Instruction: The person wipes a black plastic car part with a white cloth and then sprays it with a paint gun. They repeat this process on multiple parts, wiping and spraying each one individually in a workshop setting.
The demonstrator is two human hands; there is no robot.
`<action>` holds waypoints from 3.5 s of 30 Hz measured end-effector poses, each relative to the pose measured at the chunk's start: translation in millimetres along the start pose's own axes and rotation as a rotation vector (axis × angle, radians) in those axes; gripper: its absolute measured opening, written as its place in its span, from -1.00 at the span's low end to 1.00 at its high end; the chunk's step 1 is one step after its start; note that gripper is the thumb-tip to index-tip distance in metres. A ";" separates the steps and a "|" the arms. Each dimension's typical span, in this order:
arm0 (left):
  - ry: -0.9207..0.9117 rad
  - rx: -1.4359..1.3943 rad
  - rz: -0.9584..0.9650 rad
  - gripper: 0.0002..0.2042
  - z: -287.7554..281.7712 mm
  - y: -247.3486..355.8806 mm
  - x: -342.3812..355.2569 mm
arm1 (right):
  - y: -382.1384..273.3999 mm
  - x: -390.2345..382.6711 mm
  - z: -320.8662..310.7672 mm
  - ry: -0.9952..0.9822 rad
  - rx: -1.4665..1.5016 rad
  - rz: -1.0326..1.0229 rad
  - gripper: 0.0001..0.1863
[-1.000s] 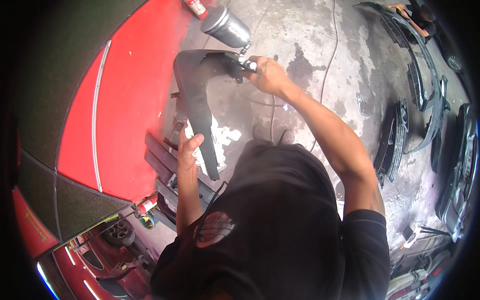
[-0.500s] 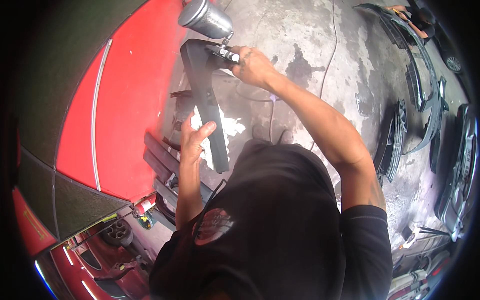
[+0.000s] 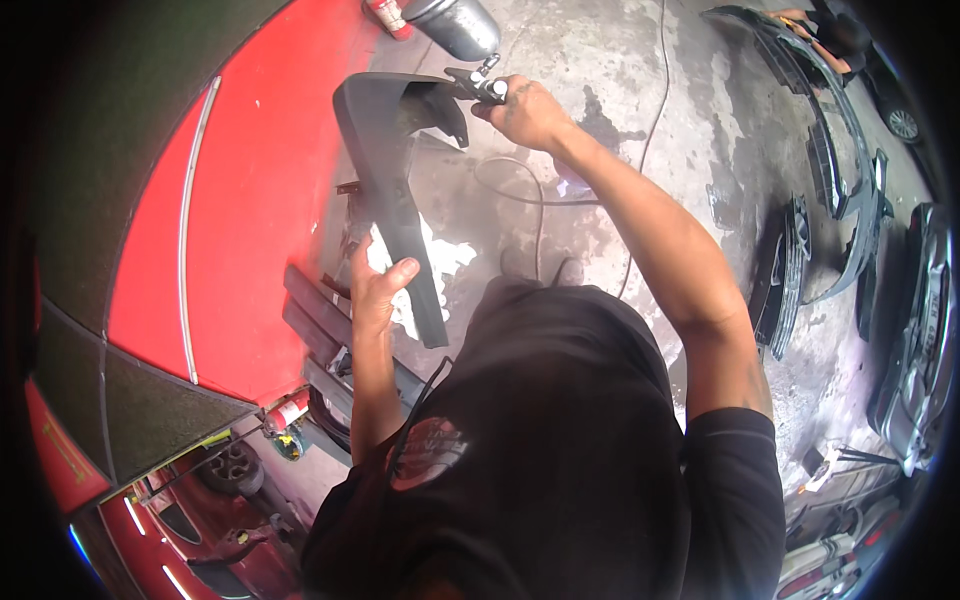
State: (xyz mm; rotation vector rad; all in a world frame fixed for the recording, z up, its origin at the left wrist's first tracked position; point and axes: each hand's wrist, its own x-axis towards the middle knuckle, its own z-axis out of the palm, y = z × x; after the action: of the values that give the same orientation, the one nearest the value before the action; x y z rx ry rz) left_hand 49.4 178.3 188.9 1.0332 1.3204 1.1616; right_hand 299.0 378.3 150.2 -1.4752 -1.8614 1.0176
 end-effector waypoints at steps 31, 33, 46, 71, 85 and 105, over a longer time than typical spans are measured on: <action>-0.041 -0.071 -0.024 -0.43 -26.7 -24.5 -11.4 | -26.8 -38.3 -4.7 -0.095 0.005 -0.062 -0.67; -0.013 -0.061 -0.023 -0.44 -19.5 -29.8 -8.6 | -8.9 -35.2 3.2 -0.035 -0.007 -0.113 -0.69; 0.182 -0.017 0.178 -0.45 81.0 -92.4 31.8 | -53.1 -67.0 29.2 -0.039 0.610 0.167 -0.58; -0.074 0.904 0.629 -0.27 28.1 -207.8 23.2 | -2.6 -71.1 -3.9 0.037 1.175 0.337 -0.65; 0.153 0.545 0.601 -0.62 80.7 -57.6 63.7 | 29.1 -110.5 87.4 0.355 0.618 -0.171 -0.26; 0.023 0.742 0.749 -0.65 78.1 -36.4 46.4 | 78.0 -127.9 82.5 0.236 0.549 -0.049 -0.66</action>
State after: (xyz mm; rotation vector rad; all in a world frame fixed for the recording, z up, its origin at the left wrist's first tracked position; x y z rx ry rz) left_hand 124.7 224.7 147.1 2.1926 1.4605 1.2146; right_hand 307.8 244.7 43.8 -1.1538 -1.3066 1.1570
